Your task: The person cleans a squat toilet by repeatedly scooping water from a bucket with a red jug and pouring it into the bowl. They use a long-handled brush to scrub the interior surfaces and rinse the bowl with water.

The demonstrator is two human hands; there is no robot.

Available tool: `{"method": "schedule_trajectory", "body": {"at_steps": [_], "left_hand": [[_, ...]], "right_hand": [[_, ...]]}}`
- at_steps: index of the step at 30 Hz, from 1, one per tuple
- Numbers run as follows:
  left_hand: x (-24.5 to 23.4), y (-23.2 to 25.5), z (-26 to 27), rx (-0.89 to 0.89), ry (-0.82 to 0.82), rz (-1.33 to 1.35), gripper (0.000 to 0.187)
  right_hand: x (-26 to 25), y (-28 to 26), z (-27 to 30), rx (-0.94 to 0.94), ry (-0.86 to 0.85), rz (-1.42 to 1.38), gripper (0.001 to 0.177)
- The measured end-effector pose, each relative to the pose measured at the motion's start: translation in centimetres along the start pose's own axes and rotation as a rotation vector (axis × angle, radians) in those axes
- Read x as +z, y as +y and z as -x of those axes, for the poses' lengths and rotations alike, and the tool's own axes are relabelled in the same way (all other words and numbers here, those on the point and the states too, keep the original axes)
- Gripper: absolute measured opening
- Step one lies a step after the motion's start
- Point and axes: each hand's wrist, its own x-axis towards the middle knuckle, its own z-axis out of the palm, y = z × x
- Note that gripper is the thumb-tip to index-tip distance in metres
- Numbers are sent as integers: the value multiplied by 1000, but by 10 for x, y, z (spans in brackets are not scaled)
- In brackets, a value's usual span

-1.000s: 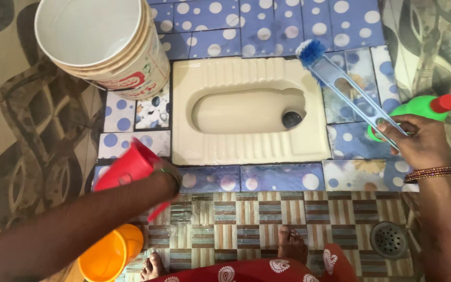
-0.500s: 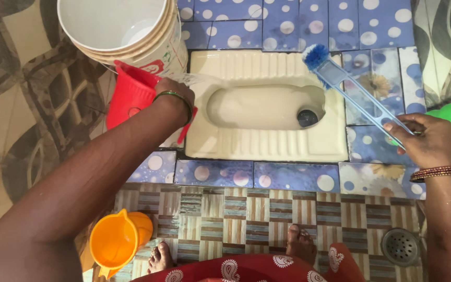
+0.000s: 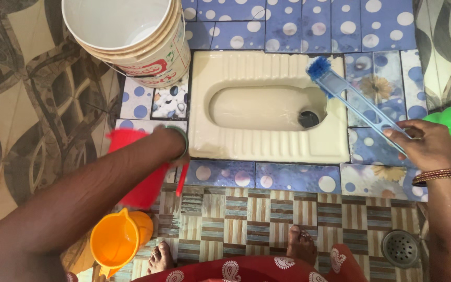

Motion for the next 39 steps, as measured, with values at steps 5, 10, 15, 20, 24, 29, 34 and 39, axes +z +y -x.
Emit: {"method": "schedule_trajectory", "body": {"at_steps": [5, 10, 15, 20, 24, 29, 34, 39], "left_hand": [[-50, -30, 15, -59, 248, 32, 51], [-78, -39, 63, -40, 420, 29, 44], [-43, -48, 81, 23, 696, 51, 31], [14, -52, 73, -19, 780, 60, 16], [28, -43, 72, -57, 701, -127, 21], [28, -31, 74, -166, 643, -86, 21], [31, -34, 43, -3, 580, 85, 35], [30, -50, 6, 335, 991, 234, 37]], "right_hand": [[25, 0, -13, -28, -101, 10, 50], [83, -1, -41, 41, -372, -191, 47], [161, -20, -40, 115, -469, -280, 36], [259, -51, -27, -213, -319, -533, 37], [347, -79, -55, -353, -178, -167, 36], [414, -109, -36, -151, -175, -89, 40], [359, -158, 14, -734, -289, 252, 114], [304, -204, 66, -1164, -423, -186, 73]]}}
